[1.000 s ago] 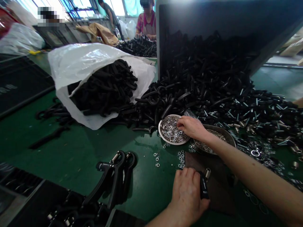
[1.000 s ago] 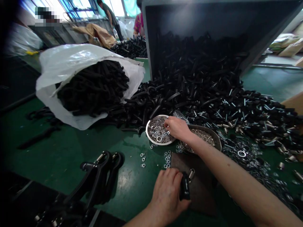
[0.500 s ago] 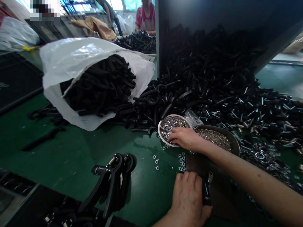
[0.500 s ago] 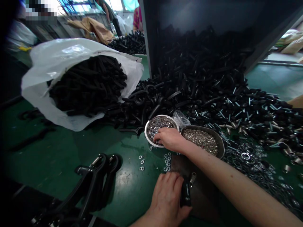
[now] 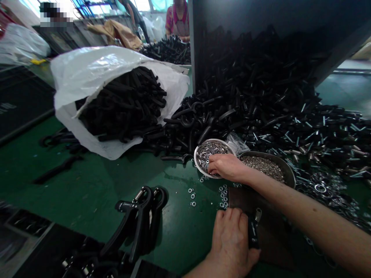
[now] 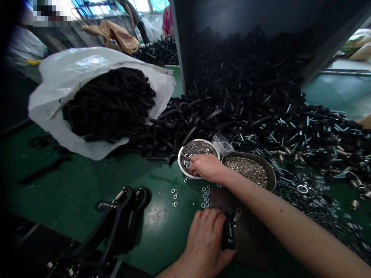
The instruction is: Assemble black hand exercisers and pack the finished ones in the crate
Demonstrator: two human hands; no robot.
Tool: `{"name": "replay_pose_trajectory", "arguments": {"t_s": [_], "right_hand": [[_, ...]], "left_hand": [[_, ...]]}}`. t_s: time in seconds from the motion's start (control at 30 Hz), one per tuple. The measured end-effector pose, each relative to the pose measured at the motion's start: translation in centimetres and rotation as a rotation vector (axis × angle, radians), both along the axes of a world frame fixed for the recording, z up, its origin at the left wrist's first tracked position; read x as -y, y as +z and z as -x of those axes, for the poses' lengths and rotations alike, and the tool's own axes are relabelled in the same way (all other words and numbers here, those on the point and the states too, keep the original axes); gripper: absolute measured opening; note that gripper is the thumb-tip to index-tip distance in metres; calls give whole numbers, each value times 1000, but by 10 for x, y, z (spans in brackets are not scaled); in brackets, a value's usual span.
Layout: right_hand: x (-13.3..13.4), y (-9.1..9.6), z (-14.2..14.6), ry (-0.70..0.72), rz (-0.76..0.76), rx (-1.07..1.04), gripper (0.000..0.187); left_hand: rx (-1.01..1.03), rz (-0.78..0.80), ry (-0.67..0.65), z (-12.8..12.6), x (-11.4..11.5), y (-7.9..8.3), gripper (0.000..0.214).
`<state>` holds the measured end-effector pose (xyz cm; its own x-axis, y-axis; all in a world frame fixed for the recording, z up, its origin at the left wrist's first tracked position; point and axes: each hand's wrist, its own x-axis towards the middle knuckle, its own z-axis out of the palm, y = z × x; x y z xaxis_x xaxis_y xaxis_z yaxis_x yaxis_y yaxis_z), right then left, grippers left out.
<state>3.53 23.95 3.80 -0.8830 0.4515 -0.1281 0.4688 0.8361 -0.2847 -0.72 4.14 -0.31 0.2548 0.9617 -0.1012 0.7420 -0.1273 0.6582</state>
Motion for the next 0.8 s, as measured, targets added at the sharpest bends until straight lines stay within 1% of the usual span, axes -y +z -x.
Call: {"name": "replay_pose_trajectory", "arguments": {"t_s": [0.07,0.1,0.17,0.2,0.27,0.3,0.33,0.4,0.47,0.53,0.6,0.7,0.8], "right_hand": [[0,3,0,-8,31,-32,12],[0,6,-2,-37,55,-75,11],[5,13,-10,-163,147,-214,8],[9,17,-17,-250,224,-305,8],[22,24,-37,-416,420,-492,9],[31,26,-49,-477,510,-571,12],[42,27,-62,-519,574,-624,15],[66,25,-88,-566,616,-627,18],[91,17,-111,-590,574,-552,16],[114,5,-127,-588,470,-492,14],[131,-7,-135,-564,343,-473,12],[142,-21,-136,-531,218,-443,12],[145,-26,-131,-537,146,-408,15]], "left_hand": [[-18,3,5,0,-1,5,56],[-27,-2,10,0,-1,7,55],[-44,-16,13,-1,-2,10,54],[-53,-23,11,-2,-2,10,54],[-73,-36,13,-3,-2,11,52],[-83,-41,14,-3,-2,12,51],[-91,-48,13,-3,-2,13,50],[-105,-65,11,-4,-2,14,49],[-121,-84,5,-5,-2,15,48],[-135,-98,1,-6,-2,15,46],[-145,-105,-1,-7,-2,15,45],[-154,-113,1,-9,0,16,50],[-163,-119,11,-10,1,16,52]]}}
